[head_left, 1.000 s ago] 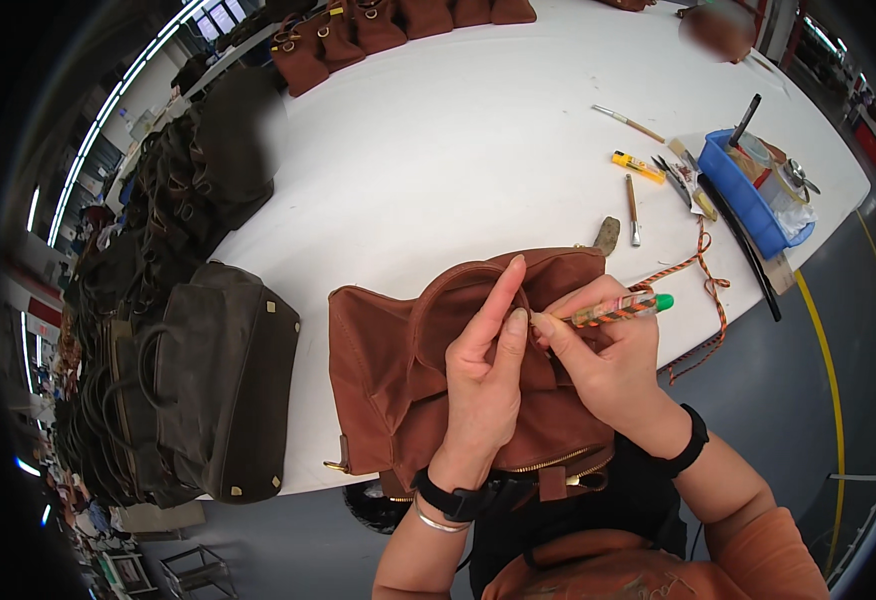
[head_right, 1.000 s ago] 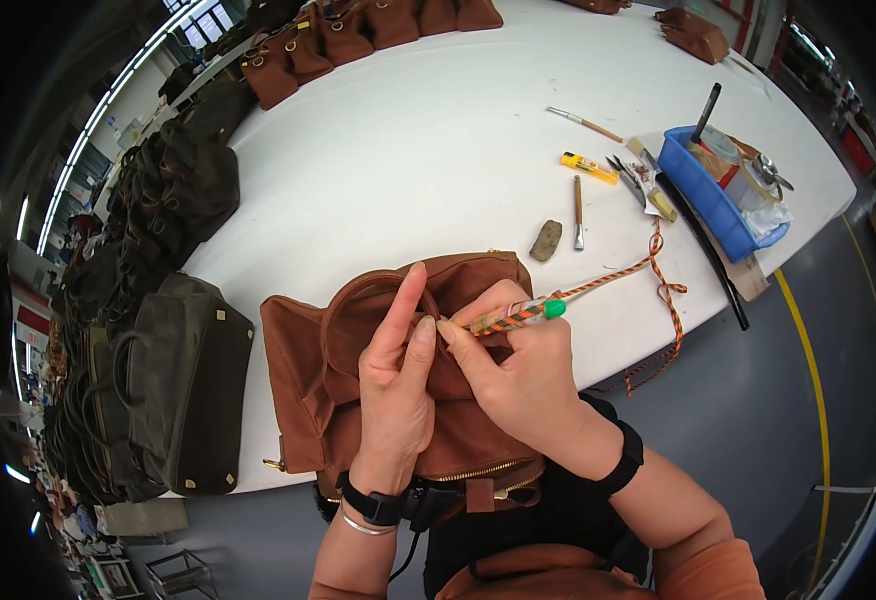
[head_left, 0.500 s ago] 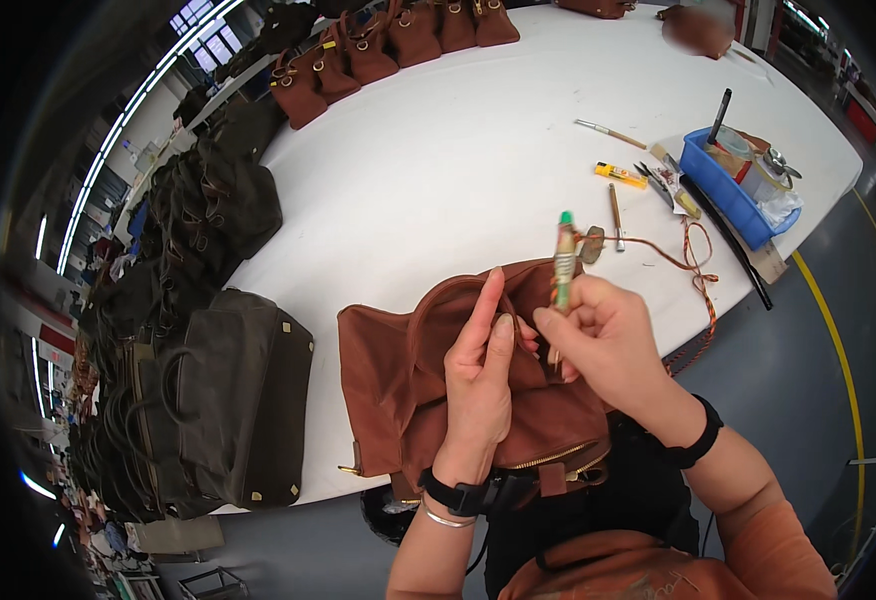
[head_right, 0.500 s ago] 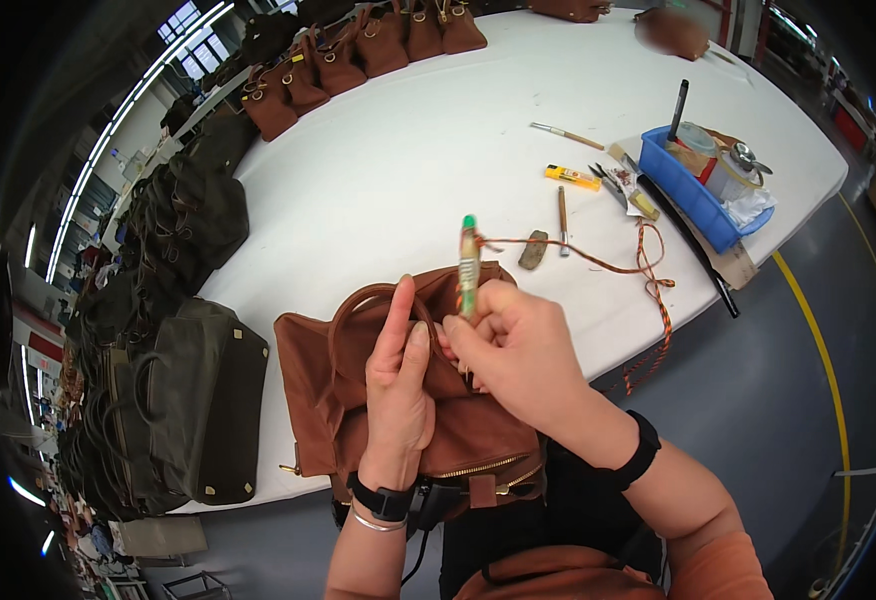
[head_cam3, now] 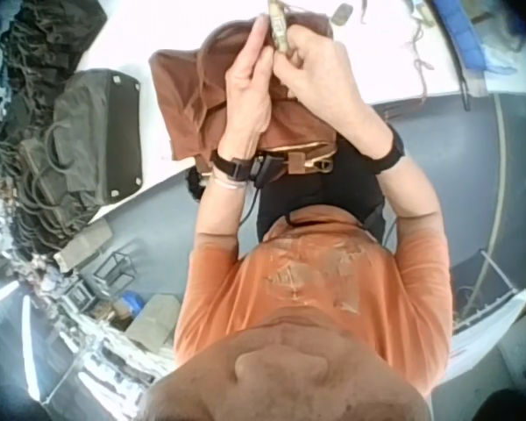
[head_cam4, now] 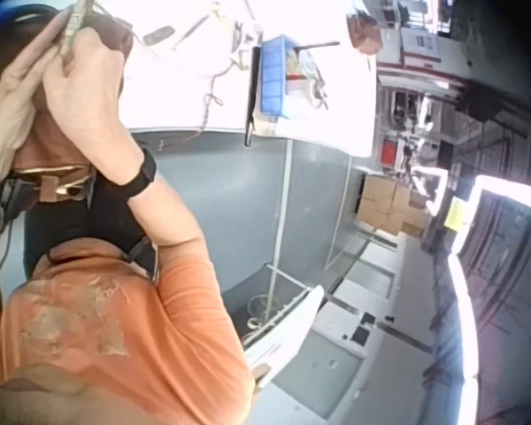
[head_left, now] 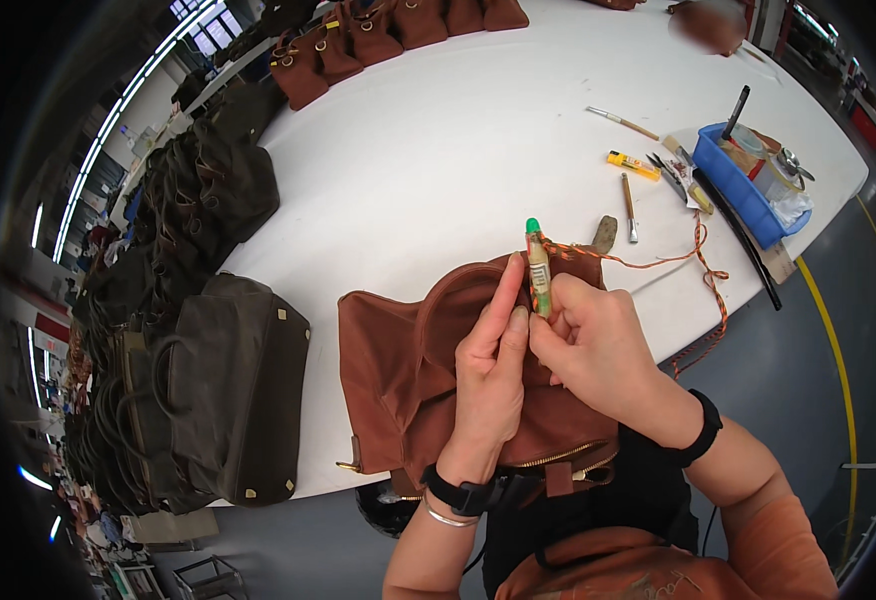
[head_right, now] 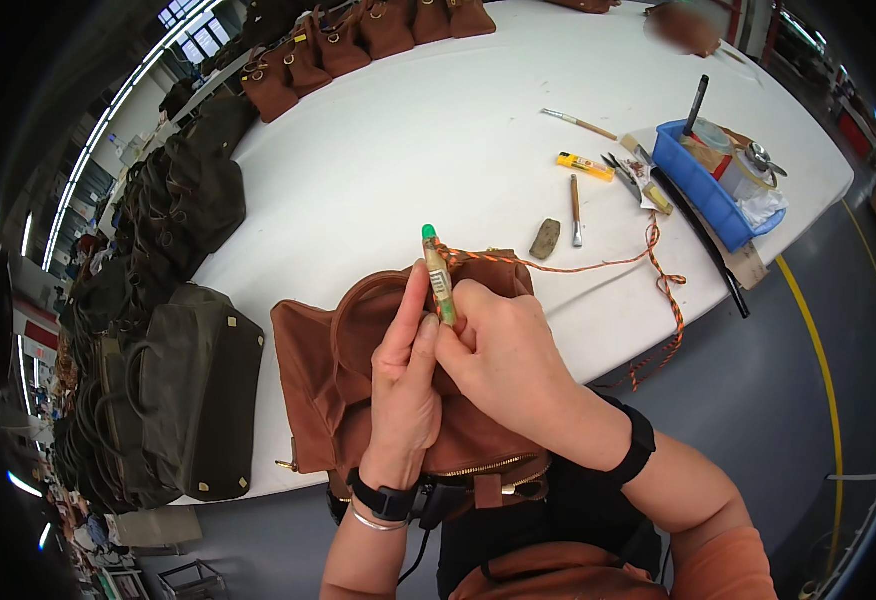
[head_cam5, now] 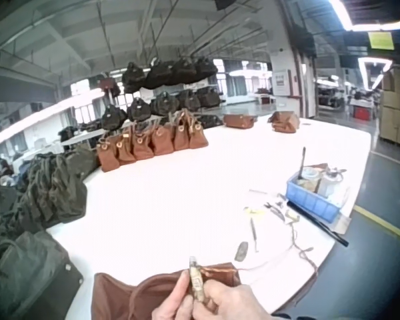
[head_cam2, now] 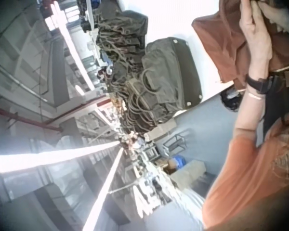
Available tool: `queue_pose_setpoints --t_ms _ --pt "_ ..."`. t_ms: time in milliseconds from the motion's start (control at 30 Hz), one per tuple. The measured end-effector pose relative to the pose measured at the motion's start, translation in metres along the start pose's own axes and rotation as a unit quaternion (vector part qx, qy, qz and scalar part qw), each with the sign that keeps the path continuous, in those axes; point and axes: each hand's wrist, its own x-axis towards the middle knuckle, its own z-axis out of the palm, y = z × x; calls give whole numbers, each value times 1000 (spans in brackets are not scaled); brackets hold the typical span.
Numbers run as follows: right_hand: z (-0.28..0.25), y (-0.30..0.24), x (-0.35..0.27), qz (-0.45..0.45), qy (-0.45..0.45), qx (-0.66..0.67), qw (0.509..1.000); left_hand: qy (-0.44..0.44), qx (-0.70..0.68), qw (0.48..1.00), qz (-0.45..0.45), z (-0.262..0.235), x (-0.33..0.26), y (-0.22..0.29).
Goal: The person repairs a brown leather handbag on a white workbench. They use a small hammer to tap a metal rivet into the bag's handle attachment point. They also use a green-handled awl to puncture the leather and a yellow block to apply a substance to the bag's surface. The person inspects the bag's interior and exterior throughout the process.
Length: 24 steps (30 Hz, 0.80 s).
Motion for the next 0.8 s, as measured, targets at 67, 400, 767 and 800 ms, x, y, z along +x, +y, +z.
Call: queue_pose_setpoints --t_ms 67,400,767,800 --pt "3 -2 1 -27 11 -30 999 1 17 1000 11 -3 0 -6" --pt "-19 -4 1 121 -76 155 977 7 29 1000 8 0 -3 5" --pt "-112 100 -6 49 150 -230 960 1 58 998 8 4 -5 5" --pt "-110 96 -8 49 162 -238 956 0 61 998 10 4 -7 6"
